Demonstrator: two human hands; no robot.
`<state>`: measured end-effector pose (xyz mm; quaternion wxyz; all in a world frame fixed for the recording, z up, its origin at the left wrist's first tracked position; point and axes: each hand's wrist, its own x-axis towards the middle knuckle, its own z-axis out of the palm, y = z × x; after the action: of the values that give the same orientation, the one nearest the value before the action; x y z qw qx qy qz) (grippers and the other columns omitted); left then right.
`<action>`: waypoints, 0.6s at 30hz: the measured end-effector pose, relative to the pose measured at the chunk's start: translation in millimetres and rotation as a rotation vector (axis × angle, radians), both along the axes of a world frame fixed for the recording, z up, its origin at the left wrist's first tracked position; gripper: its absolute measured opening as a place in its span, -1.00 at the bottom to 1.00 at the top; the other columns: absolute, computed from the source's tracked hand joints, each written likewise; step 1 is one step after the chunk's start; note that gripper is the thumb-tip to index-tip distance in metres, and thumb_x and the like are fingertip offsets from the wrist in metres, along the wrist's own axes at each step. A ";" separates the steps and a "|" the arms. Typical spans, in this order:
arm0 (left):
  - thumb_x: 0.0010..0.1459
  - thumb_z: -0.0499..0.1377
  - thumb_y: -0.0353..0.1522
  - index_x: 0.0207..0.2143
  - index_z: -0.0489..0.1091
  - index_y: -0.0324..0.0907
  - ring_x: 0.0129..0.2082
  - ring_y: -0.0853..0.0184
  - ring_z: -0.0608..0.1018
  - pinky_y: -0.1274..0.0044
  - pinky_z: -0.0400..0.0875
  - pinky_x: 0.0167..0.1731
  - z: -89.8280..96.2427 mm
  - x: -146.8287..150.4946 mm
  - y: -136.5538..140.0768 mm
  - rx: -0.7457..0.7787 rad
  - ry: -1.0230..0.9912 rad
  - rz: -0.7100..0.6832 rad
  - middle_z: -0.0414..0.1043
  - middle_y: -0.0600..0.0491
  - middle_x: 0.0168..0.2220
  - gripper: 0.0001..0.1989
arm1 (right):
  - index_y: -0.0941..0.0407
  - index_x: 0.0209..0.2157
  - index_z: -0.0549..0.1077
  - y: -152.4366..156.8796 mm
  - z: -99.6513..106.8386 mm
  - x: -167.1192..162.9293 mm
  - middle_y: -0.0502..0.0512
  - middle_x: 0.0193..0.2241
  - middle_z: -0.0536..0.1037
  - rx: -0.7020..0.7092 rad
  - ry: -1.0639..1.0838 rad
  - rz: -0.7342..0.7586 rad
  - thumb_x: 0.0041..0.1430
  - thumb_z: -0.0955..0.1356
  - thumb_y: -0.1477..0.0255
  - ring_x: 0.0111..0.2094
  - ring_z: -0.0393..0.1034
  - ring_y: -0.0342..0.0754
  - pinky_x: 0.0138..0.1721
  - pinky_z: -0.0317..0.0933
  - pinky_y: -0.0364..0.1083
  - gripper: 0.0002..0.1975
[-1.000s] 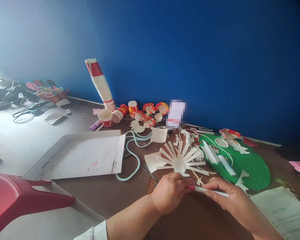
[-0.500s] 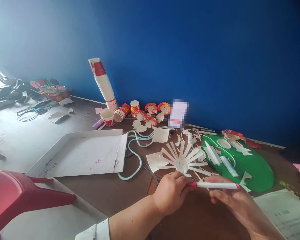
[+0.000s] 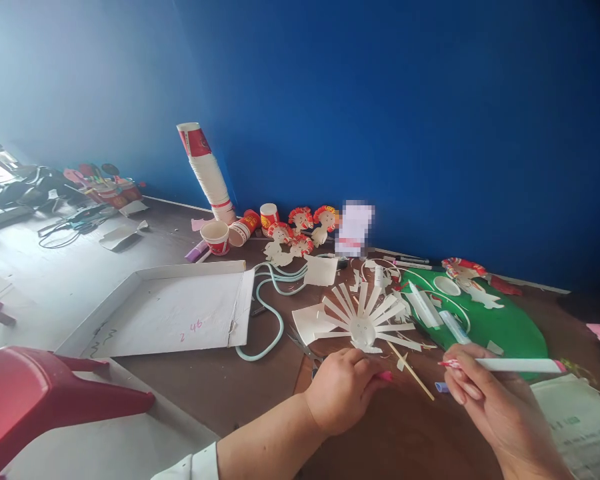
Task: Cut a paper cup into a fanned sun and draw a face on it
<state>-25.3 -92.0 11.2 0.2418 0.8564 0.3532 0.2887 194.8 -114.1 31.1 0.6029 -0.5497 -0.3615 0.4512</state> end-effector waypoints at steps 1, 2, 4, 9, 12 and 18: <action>0.27 0.03 -0.25 -0.21 0.46 -0.16 -0.34 0.32 0.49 0.49 0.40 -0.25 -2.0 1.2 -0.4 0.030 0.022 -0.018 0.47 0.03 -0.35 -0.74 | 0.11 -0.48 0.47 0.0 -0.2 0.5 -0.11 -0.65 0.21 0.007 0.020 0.019 0.03 0.44 0.32 -0.68 0.04 -0.30 -0.68 0.06 -0.22 -0.84; 0.27 0.04 -0.23 -0.23 0.47 -0.16 -0.35 0.33 0.48 0.49 0.39 -0.25 -4.1 2.6 -0.8 0.065 0.040 -0.041 0.47 0.04 -0.36 -0.74 | 0.11 -0.45 0.49 0.1 -0.3 0.0 -0.10 -0.64 0.23 0.016 0.034 0.041 0.03 0.44 0.32 -0.67 0.07 -0.29 -0.67 0.08 -0.22 -0.85; 0.26 0.05 -0.21 -0.26 0.48 -0.15 -0.35 0.34 0.46 0.48 0.39 -0.26 -7.8 5.1 -1.9 0.136 0.058 -0.076 0.45 0.05 -0.37 -0.73 | 0.10 -0.41 0.50 0.3 -0.7 -2.2 -0.09 -0.63 0.25 0.033 0.062 0.062 0.03 0.44 0.31 -0.64 0.11 -0.27 -0.65 0.10 -0.21 -0.85; 0.23 0.09 -0.19 -0.31 0.49 -0.11 -0.32 0.35 0.42 0.47 0.38 -0.27 -11.1 7.3 -3.5 0.213 0.087 -0.068 0.42 0.05 -0.29 -0.75 | 0.09 -0.38 0.47 2.1 0.5 -1.8 -0.09 -0.59 0.29 0.062 0.142 -0.032 0.00 0.47 0.37 -0.63 0.11 -0.30 -0.64 0.07 -0.25 -0.85; 0.24 0.08 -0.19 -0.32 0.49 -0.11 -0.32 0.34 0.41 0.46 0.37 -0.29 -11.1 7.1 -4.3 0.206 0.128 -0.067 0.41 0.05 -0.31 -0.74 | 0.10 -0.40 0.45 3.4 3.8 2.1 -0.10 -0.63 0.29 0.099 0.185 -0.077 0.01 0.46 0.39 -0.64 0.08 -0.31 -0.64 0.04 -0.26 -0.87; 0.25 0.06 -0.19 -0.29 0.48 -0.09 -0.27 0.30 0.41 0.45 0.32 -0.29 -11.9 5.5 -5.2 0.206 0.205 -0.089 0.39 0.06 -0.31 -0.75 | 0.12 -0.43 0.45 4.1 11.1 5.7 -0.09 -0.64 0.32 0.148 0.222 -0.166 -0.06 0.48 0.42 -0.63 0.10 -0.30 -0.64 0.04 -0.27 -0.85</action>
<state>-19.8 -97.1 -0.6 0.1277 0.9165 0.3061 0.2236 200.4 -110.0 42.2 0.7133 -0.4786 -0.2782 0.4299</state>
